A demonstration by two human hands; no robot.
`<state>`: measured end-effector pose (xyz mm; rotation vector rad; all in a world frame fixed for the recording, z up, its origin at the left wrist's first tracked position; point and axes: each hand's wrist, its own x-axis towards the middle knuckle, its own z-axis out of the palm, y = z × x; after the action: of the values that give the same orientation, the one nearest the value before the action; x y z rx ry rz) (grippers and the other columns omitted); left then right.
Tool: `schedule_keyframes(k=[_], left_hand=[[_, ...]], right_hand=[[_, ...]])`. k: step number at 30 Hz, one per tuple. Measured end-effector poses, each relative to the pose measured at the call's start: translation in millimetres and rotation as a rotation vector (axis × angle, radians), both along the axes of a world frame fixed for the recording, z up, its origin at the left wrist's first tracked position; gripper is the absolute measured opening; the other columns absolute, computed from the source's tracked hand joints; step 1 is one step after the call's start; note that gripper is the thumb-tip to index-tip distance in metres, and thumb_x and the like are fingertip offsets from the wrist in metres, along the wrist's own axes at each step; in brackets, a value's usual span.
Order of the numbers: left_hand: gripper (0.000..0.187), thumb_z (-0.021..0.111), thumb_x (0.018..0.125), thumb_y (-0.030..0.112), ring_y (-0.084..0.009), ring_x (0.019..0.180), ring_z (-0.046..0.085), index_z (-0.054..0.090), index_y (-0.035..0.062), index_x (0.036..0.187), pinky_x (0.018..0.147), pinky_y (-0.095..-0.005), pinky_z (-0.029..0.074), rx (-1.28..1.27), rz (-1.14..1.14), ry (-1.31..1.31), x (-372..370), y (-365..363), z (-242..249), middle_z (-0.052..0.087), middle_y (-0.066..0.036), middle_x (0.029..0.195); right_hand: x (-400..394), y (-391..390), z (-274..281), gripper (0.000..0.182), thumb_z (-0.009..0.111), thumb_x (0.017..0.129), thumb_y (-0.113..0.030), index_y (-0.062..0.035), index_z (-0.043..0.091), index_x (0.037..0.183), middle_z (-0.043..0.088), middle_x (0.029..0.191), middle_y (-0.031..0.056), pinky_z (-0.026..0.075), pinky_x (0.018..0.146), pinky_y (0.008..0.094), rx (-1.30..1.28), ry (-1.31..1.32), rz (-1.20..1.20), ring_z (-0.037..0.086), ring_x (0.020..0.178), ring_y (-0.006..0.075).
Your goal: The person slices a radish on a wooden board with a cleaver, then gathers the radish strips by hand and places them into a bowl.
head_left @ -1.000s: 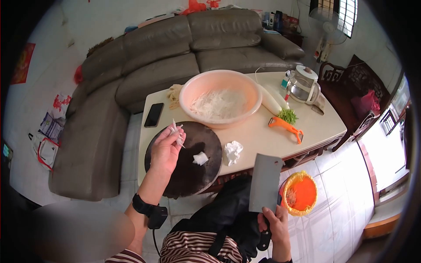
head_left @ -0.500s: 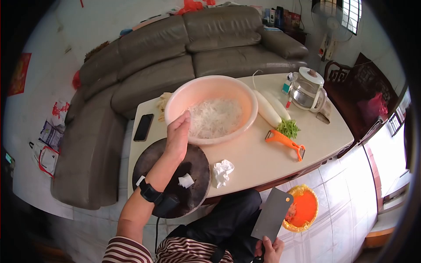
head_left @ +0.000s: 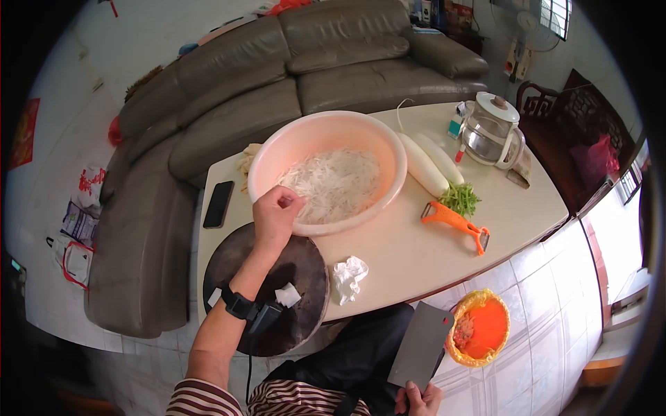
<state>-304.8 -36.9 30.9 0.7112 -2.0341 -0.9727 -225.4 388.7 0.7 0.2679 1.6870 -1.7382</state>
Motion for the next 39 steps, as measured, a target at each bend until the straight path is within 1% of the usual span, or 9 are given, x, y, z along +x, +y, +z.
schedule_keyframes(k=[2, 8, 14, 15, 19, 25, 30, 31, 39], left_hand=[[0.017, 0.079, 0.078, 0.015, -0.0191, 0.064, 0.063, 0.069, 0.0014, 0.077, 0.063, -0.0333, 0.048, -0.180, 0.021, -0.348, 0, 3, 5, 0.069, -0.007, 0.074], [0.023, 0.077, 0.074, 0.011, -0.0241, 0.075, 0.063, 0.070, 0.0078, 0.095, 0.081, -0.0394, 0.042, -0.317, -0.090, -0.077, -3, -9, -18, 0.067, -0.006, 0.074], [0.028, 0.068, 0.078, 0.006, -0.0217, 0.080, 0.061, 0.070, 0.0092, 0.106, 0.081, -0.0394, 0.038, -0.307, -0.029, -0.419, 12, 5, 6, 0.066, -0.002, 0.075], [0.028, 0.068, 0.078, 0.006, -0.0240, 0.082, 0.066, 0.071, 0.0064, 0.106, 0.087, -0.0391, 0.046, -0.413, -0.020, -0.437, 14, 12, 13, 0.070, -0.009, 0.085], [0.026, 0.066, 0.082, 0.007, -0.0240, 0.094, 0.064, 0.070, 0.0057, 0.108, 0.092, -0.0418, 0.040, -0.865, 0.022, -0.247, 22, 6, -1, 0.068, -0.007, 0.097], [0.018, 0.067, 0.083, 0.004, -0.0260, 0.100, 0.065, 0.072, 0.0041, 0.100, 0.098, -0.0419, 0.043, -0.481, -0.108, -0.281, 71, 32, 15, 0.068, -0.012, 0.112], [0.009, 0.067, 0.086, 0.000, -0.0228, 0.076, 0.071, 0.070, -0.0019, 0.095, 0.066, -0.0292, 0.054, -0.095, -0.202, -0.259, 121, 66, 5, 0.072, -0.014, 0.087], [0.010, 0.070, 0.087, 0.002, -0.0097, 0.072, 0.064, 0.071, -0.0033, 0.096, 0.067, -0.0242, 0.050, -0.055, -0.187, -0.250, 129, 70, 0, 0.072, -0.008, 0.082], [0.032, 0.060, 0.100, 0.025, -0.0101, 0.063, 0.061, 0.072, -0.0036, 0.092, 0.061, -0.0245, 0.050, 0.434, -0.121, -0.168, 166, 65, -5, 0.068, -0.006, 0.073]], right_hand=[[-1, -4, 2, 0.032, 0.057, 0.099, -0.022, -0.0067, 0.058, 0.070, 0.051, 0.053, -0.0006, 0.033, 0.041, 0.0231, 0.009, -0.006, 0.004, 0.045, 0.043, 0.0084], [-5, -9, 9, 0.034, 0.057, 0.099, -0.022, -0.0066, 0.057, 0.068, 0.051, 0.052, 0.0000, 0.033, 0.042, 0.0231, 0.037, -0.018, 0.012, 0.046, 0.044, 0.0084], [-6, -15, 7, 0.035, 0.058, 0.099, -0.018, -0.0048, 0.057, 0.067, 0.051, 0.052, 0.0007, 0.033, 0.042, 0.0230, 0.010, 0.022, 0.005, 0.046, 0.043, 0.0083], [-7, -16, 10, 0.034, 0.058, 0.099, -0.019, -0.0047, 0.058, 0.068, 0.051, 0.053, 0.0005, 0.033, 0.042, 0.0226, 0.013, 0.016, 0.013, 0.046, 0.044, 0.0079], [-5, -14, 2, 0.027, 0.057, 0.097, -0.014, 0.0009, 0.060, 0.076, 0.055, 0.057, 0.0049, 0.038, 0.043, 0.0258, 0.014, 0.004, 0.070, 0.048, 0.044, 0.0111], [-3, -25, 7, 0.028, 0.057, 0.098, -0.014, 0.0031, 0.058, 0.075, 0.056, 0.056, 0.0052, 0.038, 0.042, 0.0246, 0.003, 0.051, 0.092, 0.048, 0.042, 0.0102], [-3, -28, 8, 0.028, 0.057, 0.098, -0.013, 0.0022, 0.058, 0.074, 0.056, 0.056, 0.0045, 0.038, 0.042, 0.0238, -0.043, 0.039, 0.166, 0.049, 0.042, 0.0098], [-3, -30, 8, 0.028, 0.056, 0.099, -0.013, 0.0021, 0.058, 0.075, 0.056, 0.056, 0.0046, 0.039, 0.042, 0.0235, -0.053, 0.040, 0.174, 0.049, 0.042, 0.0096], [12, -41, 18, 0.026, 0.056, 0.099, -0.013, 0.0026, 0.058, 0.078, 0.057, 0.060, 0.0047, 0.039, 0.043, 0.0237, -0.080, 0.059, 0.223, 0.049, 0.044, 0.0088]])
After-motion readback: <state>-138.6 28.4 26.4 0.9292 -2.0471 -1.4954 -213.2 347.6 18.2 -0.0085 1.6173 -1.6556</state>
